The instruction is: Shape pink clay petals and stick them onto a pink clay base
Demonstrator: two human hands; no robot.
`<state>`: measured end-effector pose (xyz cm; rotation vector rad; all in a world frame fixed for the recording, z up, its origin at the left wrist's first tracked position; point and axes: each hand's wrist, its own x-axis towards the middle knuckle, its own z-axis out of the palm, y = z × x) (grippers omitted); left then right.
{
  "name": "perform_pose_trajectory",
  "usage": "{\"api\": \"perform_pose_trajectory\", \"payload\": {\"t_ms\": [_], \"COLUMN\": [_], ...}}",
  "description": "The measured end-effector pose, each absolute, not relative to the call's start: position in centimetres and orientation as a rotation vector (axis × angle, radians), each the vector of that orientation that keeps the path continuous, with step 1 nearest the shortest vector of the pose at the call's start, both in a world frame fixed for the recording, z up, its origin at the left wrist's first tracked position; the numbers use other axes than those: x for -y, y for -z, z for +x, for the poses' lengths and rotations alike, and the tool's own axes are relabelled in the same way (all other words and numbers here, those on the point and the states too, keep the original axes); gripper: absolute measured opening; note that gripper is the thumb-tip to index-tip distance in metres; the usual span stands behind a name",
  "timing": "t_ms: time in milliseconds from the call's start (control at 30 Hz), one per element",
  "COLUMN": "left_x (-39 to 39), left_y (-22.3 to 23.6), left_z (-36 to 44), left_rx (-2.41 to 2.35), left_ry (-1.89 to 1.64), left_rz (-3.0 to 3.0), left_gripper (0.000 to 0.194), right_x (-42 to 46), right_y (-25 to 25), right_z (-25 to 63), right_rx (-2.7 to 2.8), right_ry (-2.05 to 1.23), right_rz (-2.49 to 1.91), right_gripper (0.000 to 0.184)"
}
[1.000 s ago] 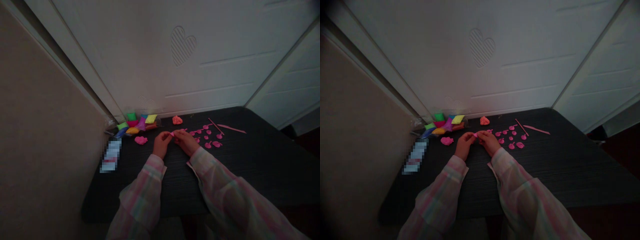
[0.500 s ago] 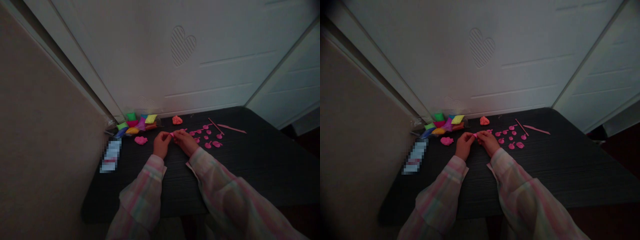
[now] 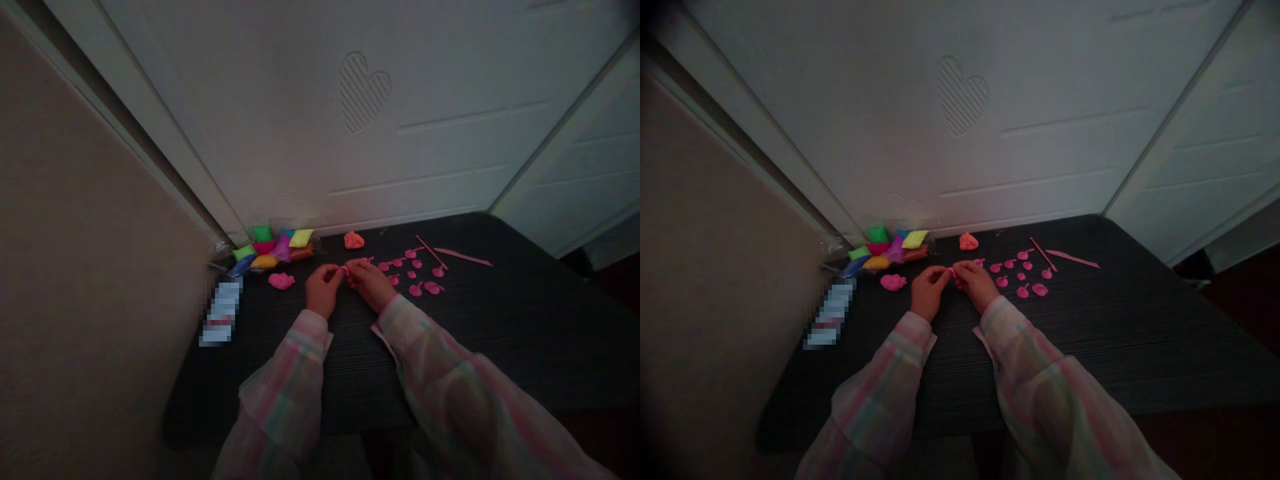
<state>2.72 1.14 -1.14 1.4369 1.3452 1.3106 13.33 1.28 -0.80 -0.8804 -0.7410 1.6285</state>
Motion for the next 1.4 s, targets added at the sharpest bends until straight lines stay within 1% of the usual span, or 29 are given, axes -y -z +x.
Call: {"api": "perform_pose_trajectory", "payload": {"t_ms": [233, 500, 700, 933, 1100, 1400], "left_x": [-1.26, -1.1, -1.17, -1.44, -1.53, -1.5], "left_y": [0.92, 0.56, 0.38, 1.02, 1.26, 1.03], "left_z": [2.86, 2.63, 2.71, 2.56, 2.65, 2.62], "left_rx": [-1.172, -1.253, -1.243, -1.103, -0.976, -0.907], "left_ry": [-1.318, -1.309, -1.336, -1.281, -1.284, -1.285], "left_rz": [1.295, 1.331, 1.195, 1.126, 0.968, 0.828], "left_gripper": [0.015, 0.014, 0.015, 0.017, 0.018, 0.011], "right_x": [-1.4, -1.41, -1.32, -1.3, -1.21, -1.31], "right_y": [0.98, 0.85, 0.82, 0.74, 0.63, 0.77], "right_z": [13.36, 13.34, 13.4, 13.43, 13.53, 13.5], "right_rx": [0.782, 0.774, 0.799, 0.806, 0.769, 0.788], "right_ry": [-1.63, -1.649, -1.662, -1.681, -1.708, -1.722], "right_rz": [-0.862, -0.835, -0.823, -0.801, -0.789, -0.77], "right_gripper": [0.015, 0.018, 0.012, 0.011, 0.01, 0.009]}}
